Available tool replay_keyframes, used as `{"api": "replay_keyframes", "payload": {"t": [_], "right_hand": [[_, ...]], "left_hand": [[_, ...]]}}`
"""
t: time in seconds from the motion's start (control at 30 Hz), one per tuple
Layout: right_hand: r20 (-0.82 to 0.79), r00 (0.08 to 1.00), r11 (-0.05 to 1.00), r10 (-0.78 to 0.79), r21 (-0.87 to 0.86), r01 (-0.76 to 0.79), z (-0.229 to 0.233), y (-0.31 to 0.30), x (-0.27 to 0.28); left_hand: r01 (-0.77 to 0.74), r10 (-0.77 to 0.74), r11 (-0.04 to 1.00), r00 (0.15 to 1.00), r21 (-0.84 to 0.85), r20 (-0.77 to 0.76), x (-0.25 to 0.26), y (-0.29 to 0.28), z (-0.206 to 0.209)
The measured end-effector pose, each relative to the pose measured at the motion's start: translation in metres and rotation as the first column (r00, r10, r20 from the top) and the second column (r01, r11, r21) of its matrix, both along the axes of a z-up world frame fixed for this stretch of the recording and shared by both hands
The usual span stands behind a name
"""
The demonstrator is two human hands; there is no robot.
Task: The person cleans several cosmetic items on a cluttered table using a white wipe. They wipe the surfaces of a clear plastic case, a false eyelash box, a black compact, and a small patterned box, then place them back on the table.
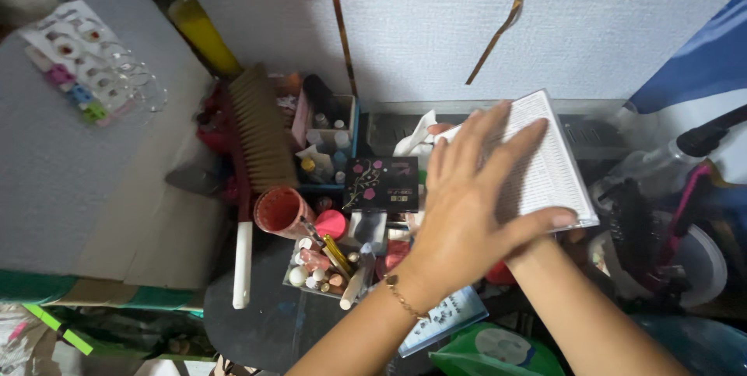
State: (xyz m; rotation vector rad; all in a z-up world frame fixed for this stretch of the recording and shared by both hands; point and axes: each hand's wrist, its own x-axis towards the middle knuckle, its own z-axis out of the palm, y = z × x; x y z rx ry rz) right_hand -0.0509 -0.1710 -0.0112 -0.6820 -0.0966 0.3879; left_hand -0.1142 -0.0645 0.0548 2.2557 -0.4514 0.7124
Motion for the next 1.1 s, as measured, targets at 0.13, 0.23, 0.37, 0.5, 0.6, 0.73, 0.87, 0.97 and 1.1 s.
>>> {"api": "replay_keyframes", "payload": {"t": [0.13, 0.23, 0.37, 0.5, 0.6, 0.73, 0.87, 0.97, 1.1], "right_hand": [[0.006, 1.000, 1.000, -0.013, -0.003, 0.013, -0.006, -0.003, 0.003], [0.016, 1.000, 1.000, -0.021, 0.010, 0.021, -0.009, -0.003, 0.006], [0.003, 0.999, 0.999, -0.038, 0.003, 0.038, -0.011, -0.002, 0.008], [-0.028, 0.997, 0.997, -0.077, -0.026, 0.076, -0.013, -0.002, 0.010], [-0.076, 0.995, 0.998, -0.062, 0.020, 0.063, -0.016, -0.003, 0.015], [-0.229, 0.972, 0.998, -0.052, 0.013, 0.057, -0.024, -0.004, 0.021], [-0.167, 0.986, 0.997, -0.004, 0.076, 0.017, -0.035, -0.010, 0.024], [-0.145, 0.989, 0.996, 0.000, 0.091, 0.013, -0.040, -0.012, 0.026], [-0.042, 0.999, 1.000, 0.004, -0.007, -0.004, -0.046, -0.010, 0.035]], "left_hand": [[0.001, -0.002, 0.998, 1.000, -0.065, -0.004, 0.001, 0.005, 0.001], [-0.026, 0.025, 0.997, 1.000, -0.069, -0.019, 0.000, 0.008, 0.007], [-0.036, 0.035, 0.997, 0.999, -0.071, -0.010, 0.005, 0.012, 0.010], [-0.005, 0.001, 0.996, 0.999, -0.092, -0.040, 0.009, 0.013, 0.006], [-0.004, 0.003, 0.997, 1.000, -0.079, -0.011, 0.012, 0.011, 0.001], [-0.014, 0.013, 0.999, 1.000, -0.046, -0.001, 0.013, 0.010, -0.004], [0.005, -0.004, 0.999, 1.000, -0.048, 0.013, 0.016, 0.009, -0.007], [0.038, -0.048, 0.991, 0.996, -0.129, -0.073, 0.020, 0.011, -0.009], [-0.012, -0.002, 0.989, 0.996, -0.149, -0.091, 0.022, 0.010, -0.009]]}}
